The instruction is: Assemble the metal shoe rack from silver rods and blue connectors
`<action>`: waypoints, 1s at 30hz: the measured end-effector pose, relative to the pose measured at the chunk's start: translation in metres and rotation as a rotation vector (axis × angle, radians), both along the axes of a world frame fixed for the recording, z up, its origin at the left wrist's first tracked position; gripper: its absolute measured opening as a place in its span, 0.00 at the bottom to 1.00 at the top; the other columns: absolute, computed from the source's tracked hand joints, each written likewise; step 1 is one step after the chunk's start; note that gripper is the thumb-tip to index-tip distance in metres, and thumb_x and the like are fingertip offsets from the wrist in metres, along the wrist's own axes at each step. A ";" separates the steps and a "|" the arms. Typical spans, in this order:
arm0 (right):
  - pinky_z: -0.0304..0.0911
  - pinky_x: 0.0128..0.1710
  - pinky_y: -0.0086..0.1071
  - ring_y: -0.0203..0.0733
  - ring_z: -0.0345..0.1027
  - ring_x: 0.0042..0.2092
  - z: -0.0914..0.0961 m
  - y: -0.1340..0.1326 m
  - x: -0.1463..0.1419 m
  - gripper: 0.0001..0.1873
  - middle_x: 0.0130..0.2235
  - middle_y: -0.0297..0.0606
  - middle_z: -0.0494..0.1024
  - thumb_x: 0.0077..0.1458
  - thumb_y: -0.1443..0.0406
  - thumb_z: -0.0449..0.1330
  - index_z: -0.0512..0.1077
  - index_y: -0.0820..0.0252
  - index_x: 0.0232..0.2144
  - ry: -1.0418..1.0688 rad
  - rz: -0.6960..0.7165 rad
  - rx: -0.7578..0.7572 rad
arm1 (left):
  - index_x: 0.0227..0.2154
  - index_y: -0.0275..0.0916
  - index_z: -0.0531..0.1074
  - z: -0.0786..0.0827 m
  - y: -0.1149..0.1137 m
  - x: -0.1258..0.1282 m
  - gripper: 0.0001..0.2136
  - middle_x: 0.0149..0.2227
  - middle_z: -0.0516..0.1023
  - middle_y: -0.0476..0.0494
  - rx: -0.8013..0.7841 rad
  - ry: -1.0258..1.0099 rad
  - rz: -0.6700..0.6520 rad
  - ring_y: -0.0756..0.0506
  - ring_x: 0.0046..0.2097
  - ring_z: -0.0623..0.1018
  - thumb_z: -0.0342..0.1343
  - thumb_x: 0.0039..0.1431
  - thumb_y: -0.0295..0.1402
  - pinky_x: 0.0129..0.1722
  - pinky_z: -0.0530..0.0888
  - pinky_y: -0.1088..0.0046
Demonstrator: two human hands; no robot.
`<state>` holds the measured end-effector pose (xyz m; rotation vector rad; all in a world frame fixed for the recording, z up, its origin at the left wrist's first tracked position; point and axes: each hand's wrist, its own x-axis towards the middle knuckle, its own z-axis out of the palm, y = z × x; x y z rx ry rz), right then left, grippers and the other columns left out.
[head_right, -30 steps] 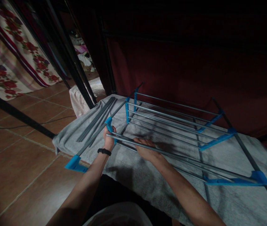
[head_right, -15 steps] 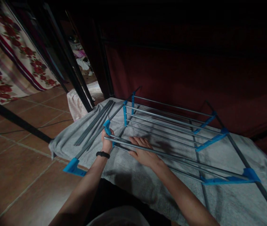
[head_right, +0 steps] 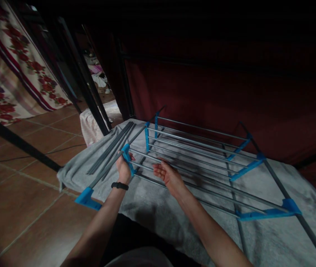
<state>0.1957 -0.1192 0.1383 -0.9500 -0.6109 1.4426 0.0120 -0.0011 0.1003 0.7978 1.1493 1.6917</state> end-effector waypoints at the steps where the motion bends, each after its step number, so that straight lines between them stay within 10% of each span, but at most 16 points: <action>1: 0.74 0.47 0.37 0.41 0.79 0.41 -0.001 0.000 -0.001 0.24 0.40 0.38 0.85 0.47 0.50 0.74 0.78 0.55 0.43 0.015 -0.022 -0.013 | 0.23 0.40 0.72 0.003 0.001 0.000 0.29 0.22 0.74 0.45 0.020 -0.005 -0.008 0.47 0.26 0.74 0.49 0.64 0.61 0.30 0.73 0.71; 30: 0.72 0.45 0.34 0.39 0.78 0.41 0.004 -0.014 -0.005 0.22 0.44 0.39 0.86 0.51 0.52 0.72 0.80 0.55 0.46 0.019 0.002 -0.016 | 0.21 0.40 0.66 0.008 0.013 -0.002 0.28 0.16 0.59 0.53 0.116 -0.035 -0.125 0.54 0.17 0.58 0.54 0.63 0.61 0.16 0.54 0.76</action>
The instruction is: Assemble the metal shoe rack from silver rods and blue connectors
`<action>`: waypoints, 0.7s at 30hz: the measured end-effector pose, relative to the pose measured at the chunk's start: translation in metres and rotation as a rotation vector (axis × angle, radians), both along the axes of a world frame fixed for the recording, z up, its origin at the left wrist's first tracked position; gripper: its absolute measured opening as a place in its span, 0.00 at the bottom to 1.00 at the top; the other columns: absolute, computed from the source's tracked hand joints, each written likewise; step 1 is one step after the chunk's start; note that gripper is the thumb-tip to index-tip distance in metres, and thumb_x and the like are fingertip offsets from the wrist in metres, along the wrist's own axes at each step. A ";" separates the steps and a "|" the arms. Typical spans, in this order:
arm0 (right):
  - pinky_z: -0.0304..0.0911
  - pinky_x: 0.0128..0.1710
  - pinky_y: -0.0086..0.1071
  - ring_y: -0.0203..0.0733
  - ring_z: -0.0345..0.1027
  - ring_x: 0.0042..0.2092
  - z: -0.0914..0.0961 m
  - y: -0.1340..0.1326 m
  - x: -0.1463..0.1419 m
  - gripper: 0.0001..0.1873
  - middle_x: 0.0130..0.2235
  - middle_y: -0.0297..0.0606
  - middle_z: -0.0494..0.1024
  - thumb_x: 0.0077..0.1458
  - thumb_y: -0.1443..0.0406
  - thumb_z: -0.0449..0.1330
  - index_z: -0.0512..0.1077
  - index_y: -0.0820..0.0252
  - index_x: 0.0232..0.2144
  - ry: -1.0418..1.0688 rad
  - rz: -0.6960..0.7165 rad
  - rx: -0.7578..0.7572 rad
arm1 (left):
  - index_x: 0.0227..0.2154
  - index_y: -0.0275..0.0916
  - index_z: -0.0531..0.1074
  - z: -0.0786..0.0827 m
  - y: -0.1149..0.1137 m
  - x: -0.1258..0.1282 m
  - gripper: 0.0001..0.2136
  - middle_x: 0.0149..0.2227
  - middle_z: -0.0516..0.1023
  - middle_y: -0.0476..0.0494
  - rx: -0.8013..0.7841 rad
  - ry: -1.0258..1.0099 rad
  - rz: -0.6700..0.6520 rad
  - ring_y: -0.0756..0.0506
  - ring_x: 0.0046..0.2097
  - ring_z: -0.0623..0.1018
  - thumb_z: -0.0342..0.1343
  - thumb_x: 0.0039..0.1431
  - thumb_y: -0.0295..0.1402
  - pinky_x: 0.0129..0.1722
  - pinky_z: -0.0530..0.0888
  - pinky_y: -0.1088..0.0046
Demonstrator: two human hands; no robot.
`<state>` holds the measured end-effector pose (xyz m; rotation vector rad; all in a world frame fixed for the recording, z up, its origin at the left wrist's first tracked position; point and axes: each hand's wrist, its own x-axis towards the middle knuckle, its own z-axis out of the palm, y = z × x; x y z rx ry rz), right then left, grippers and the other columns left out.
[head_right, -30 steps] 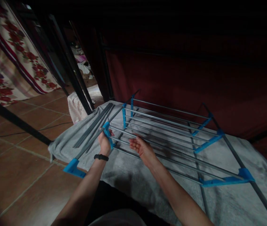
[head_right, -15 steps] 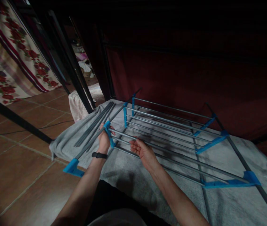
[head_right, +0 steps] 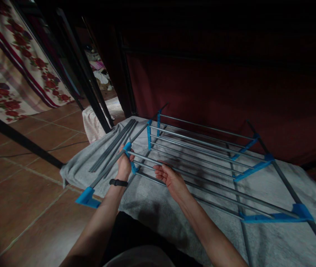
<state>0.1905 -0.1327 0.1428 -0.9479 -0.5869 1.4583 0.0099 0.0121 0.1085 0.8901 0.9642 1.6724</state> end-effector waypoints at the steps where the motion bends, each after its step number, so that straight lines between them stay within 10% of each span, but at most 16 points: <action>1: 0.72 0.45 0.34 0.39 0.78 0.41 0.000 0.000 0.000 0.22 0.44 0.39 0.86 0.51 0.52 0.72 0.80 0.55 0.46 -0.007 0.001 0.003 | 0.22 0.40 0.66 0.000 0.000 0.000 0.28 0.16 0.59 0.53 -0.010 -0.011 0.002 0.54 0.17 0.58 0.54 0.63 0.60 0.16 0.54 0.77; 21: 0.70 0.44 0.36 0.41 0.77 0.42 -0.001 0.000 -0.004 0.24 0.45 0.40 0.86 0.50 0.50 0.73 0.81 0.55 0.46 -0.045 -0.020 0.029 | 0.21 0.40 0.65 0.003 0.000 0.005 0.30 0.17 0.60 0.53 -0.115 -0.017 0.055 0.54 0.18 0.58 0.53 0.59 0.65 0.17 0.53 0.77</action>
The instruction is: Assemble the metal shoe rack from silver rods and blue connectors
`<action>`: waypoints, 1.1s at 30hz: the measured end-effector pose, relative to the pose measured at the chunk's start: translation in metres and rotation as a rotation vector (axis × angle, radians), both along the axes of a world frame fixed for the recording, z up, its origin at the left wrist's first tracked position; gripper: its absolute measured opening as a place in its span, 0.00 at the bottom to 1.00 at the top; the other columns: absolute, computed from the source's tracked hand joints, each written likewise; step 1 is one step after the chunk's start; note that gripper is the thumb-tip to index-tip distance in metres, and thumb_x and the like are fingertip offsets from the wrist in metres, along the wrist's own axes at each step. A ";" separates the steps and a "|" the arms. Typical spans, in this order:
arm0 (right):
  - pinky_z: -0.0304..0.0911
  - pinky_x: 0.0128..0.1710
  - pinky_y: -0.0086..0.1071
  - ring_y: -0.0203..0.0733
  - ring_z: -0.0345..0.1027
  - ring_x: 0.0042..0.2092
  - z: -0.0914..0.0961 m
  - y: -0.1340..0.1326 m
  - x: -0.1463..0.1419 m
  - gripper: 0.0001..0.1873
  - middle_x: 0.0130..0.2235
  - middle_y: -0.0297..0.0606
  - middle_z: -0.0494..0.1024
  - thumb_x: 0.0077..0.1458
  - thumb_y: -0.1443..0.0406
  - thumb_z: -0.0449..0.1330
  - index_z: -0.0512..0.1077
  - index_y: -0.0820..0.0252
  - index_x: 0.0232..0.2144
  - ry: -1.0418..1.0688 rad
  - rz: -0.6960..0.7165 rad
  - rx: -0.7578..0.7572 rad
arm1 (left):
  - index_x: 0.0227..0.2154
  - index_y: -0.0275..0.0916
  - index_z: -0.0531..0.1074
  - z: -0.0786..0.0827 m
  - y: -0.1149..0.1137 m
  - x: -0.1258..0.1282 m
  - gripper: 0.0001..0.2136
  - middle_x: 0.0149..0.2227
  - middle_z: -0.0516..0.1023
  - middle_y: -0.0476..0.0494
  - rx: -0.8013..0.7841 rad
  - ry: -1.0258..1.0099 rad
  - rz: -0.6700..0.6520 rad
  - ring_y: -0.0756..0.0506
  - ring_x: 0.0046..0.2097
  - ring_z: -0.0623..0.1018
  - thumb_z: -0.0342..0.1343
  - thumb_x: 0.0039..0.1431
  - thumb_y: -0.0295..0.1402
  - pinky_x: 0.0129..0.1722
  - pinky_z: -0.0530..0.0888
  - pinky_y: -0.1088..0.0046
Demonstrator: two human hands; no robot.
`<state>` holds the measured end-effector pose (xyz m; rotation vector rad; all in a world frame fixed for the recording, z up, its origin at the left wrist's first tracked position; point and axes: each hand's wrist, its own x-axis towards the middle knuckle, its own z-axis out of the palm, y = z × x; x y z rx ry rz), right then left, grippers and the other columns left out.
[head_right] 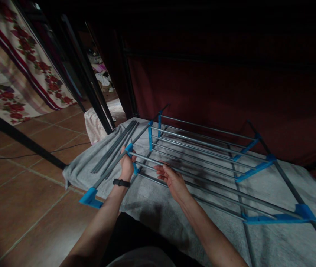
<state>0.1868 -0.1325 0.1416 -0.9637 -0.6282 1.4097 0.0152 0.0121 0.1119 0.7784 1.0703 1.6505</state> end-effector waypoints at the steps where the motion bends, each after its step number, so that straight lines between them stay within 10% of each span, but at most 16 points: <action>1: 0.70 0.44 0.36 0.41 0.77 0.42 0.000 0.000 0.000 0.24 0.45 0.40 0.86 0.50 0.49 0.73 0.81 0.55 0.46 -0.003 -0.002 0.002 | 0.21 0.40 0.65 0.000 0.000 0.000 0.30 0.18 0.61 0.53 -0.007 -0.006 0.009 0.54 0.18 0.59 0.53 0.59 0.65 0.17 0.54 0.76; 25: 0.69 0.40 0.36 0.45 0.75 0.42 -0.004 0.002 -0.012 0.25 0.42 0.42 0.86 0.46 0.42 0.72 0.81 0.56 0.32 -0.111 -0.110 0.071 | 0.24 0.41 0.65 0.011 -0.005 0.007 0.29 0.22 0.67 0.50 -0.077 -0.050 0.111 0.50 0.25 0.68 0.54 0.59 0.65 0.24 0.66 0.74; 33: 0.67 0.40 0.35 0.41 0.75 0.39 -0.005 -0.028 -0.002 0.27 0.46 0.41 0.85 0.42 0.50 0.77 0.83 0.54 0.44 -0.073 0.043 -0.039 | 0.22 0.41 0.68 0.005 -0.013 -0.002 0.31 0.19 0.67 0.48 0.057 0.200 0.023 0.49 0.23 0.67 0.43 0.66 0.63 0.27 0.66 0.70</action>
